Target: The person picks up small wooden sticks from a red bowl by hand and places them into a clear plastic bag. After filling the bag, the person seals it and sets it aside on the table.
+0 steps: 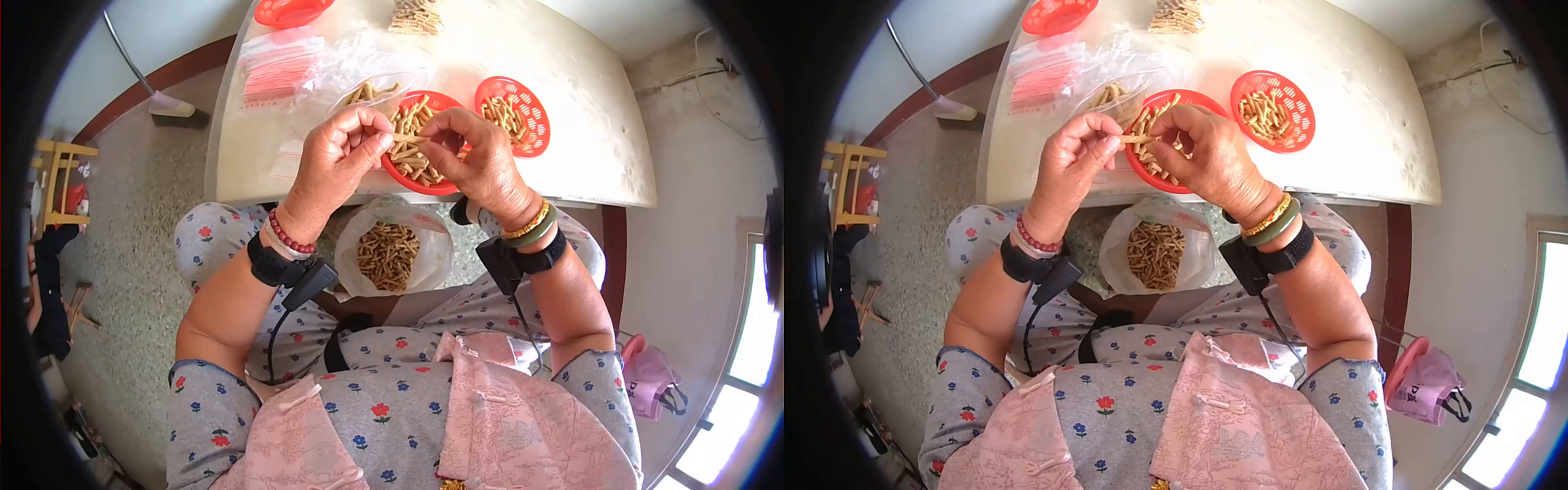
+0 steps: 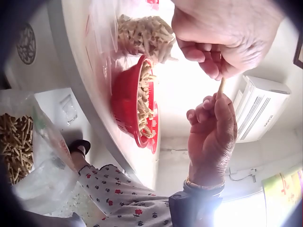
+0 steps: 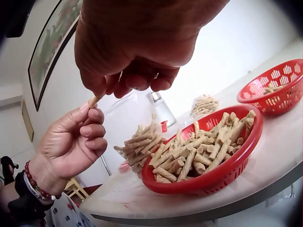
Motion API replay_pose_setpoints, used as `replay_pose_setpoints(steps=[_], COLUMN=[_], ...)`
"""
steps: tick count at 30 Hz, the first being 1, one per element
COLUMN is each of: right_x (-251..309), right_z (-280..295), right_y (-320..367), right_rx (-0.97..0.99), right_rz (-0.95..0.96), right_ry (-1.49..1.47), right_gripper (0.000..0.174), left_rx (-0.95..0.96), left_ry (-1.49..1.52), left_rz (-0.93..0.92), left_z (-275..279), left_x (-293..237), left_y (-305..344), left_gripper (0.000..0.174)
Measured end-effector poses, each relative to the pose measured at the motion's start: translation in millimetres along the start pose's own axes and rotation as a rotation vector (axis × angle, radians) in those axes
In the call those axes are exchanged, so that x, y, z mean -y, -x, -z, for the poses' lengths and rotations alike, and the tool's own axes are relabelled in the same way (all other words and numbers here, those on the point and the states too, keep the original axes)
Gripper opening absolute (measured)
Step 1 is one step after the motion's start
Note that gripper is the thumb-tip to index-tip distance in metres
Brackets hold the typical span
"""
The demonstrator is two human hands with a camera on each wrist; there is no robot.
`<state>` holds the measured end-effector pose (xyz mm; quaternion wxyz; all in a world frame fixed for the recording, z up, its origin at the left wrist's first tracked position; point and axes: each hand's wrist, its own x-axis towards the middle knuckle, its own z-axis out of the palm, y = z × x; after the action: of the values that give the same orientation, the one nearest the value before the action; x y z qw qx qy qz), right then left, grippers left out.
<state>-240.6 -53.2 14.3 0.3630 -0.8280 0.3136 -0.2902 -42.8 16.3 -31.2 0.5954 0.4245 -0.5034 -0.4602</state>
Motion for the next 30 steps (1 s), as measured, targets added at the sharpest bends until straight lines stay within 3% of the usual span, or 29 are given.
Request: replay_pose_setpoints(steps=[6, 8, 12, 14, 15, 17, 18, 20, 21, 27, 30], right_x=[-1.9, -3.2, -1.0, -1.7, 0.5, 8.6, 12.9, 19.7, 15.1, 7.3, 4.7], right_z=[-3.7, -6.1, -3.1, -1.0, -0.8, -2.8, -4.2, -8.0, -11.1, -24.3, -31.5], right_y=[-1.0, -3.7, -13.1, -18.7, -21.3, -28.4, -31.8, -38.1, -43.0, -58.2, -63.4], right_rx=[-0.011, -0.110, -0.228, -0.272, -0.271, -0.261, -0.261, -0.214, -0.228, -0.159, -0.132], right_rz=[-0.062, -0.059, -0.043, 0.018, 0.019, 0.073, 0.076, 0.128, 0.243, 0.276, 0.288], right_ry=[-0.128, -0.257, -0.174, 0.017, 0.017, 0.143, 0.142, 0.239, 0.296, 0.437, 0.435], right_gripper=[0.012, 0.011, 0.013, 0.013, 0.013, 0.014, 0.014, 0.015, 0.015, 0.011, 0.009], left_rx=[0.001, -0.005, -0.254, -0.279, -0.281, -0.246, -0.247, -0.212, -0.182, -0.143, -0.149], left_ry=[-0.020, -0.039, -0.308, -0.543, -0.543, -0.852, -0.854, -1.162, -1.185, -1.373, -1.388], left_rz=[-0.018, -0.034, -0.367, -0.543, -0.543, -0.672, -0.673, -0.636, -0.601, -0.439, -0.478], left_z=[0.0, 0.0, 7.5, 18.7, 20.6, 23.9, 22.6, 17.5, 17.5, 20.7, 24.4], left_x=[-4.4, -9.6, -20.6, -24.8, -27.4, -31.6, -32.1, -30.1, -28.7, -28.6, -27.1], left_y=[1.3, 1.8, -1.1, -8.6, -11.4, -13.8, -12.7, -10.4, -10.7, -9.6, -10.3], left_gripper=[0.009, 0.010, 0.007, 0.012, 0.012, 0.017, 0.017, 0.020, 0.025, 0.020, 0.017])
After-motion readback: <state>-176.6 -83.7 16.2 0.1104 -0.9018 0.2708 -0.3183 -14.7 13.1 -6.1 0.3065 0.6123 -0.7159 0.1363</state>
